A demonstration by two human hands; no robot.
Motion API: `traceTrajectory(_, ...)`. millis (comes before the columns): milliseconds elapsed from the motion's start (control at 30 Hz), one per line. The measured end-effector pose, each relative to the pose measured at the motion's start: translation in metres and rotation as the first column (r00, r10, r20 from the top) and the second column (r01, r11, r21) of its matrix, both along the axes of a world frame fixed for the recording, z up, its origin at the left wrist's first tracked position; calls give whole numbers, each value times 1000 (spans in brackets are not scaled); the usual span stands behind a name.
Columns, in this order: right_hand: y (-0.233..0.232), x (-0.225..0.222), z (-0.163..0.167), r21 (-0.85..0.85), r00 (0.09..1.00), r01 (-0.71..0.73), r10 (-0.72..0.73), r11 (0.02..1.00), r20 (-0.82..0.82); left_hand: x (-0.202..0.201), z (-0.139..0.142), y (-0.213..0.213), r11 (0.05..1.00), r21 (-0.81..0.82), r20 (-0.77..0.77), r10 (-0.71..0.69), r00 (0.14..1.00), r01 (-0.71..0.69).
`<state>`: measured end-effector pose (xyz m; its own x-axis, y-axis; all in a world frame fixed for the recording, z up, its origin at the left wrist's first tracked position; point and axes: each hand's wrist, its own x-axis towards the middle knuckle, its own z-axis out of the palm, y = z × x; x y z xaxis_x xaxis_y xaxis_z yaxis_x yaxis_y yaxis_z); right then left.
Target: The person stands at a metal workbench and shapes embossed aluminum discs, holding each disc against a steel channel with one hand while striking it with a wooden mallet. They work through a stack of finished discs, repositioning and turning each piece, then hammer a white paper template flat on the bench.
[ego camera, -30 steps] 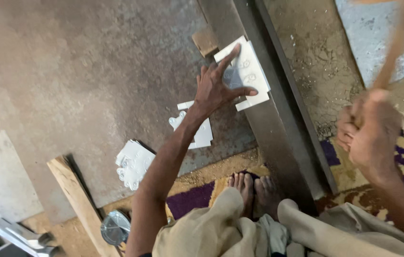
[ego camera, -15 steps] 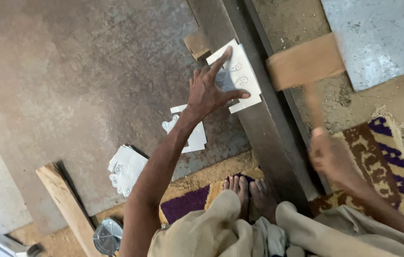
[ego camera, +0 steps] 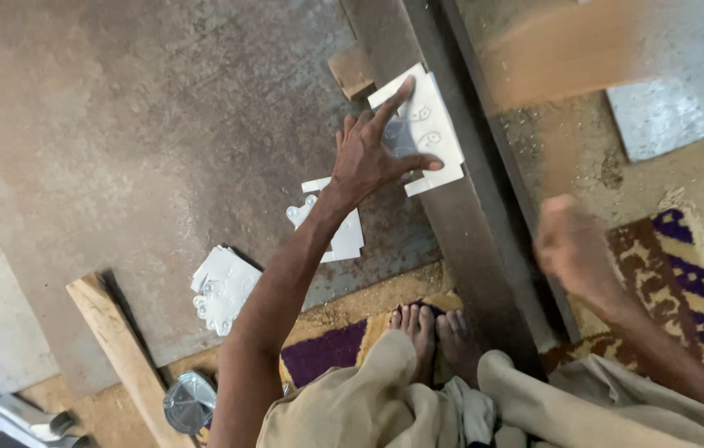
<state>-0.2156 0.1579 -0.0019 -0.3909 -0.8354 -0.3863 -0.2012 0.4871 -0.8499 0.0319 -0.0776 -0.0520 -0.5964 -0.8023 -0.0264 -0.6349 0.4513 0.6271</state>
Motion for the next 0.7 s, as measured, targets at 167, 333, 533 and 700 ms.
traceTrajectory(167, -13, -8, -17, 49, 916, 136, -144, 989, 374, 0, -1, -1, 1000, 20, -3, -2, 1000, 2)
traceTrajectory(333, -22, -7, -22, 197, 997, -73, 68, 978, 30, 0, 2, -1, 999, -33, -57, -4, 998, 2)
traceTrajectory(533, -2, 5, -20, 116, 994, -29, 16, 993, 112, 0, 13, -2, 1000, 12, 10, 19, 1000, -20)
traceTrajectory(700, 2, 6, -12, 267, 958, 55, -126, 962, 256, 0, 21, -7, 993, -109, -4, -48, 999, 47)
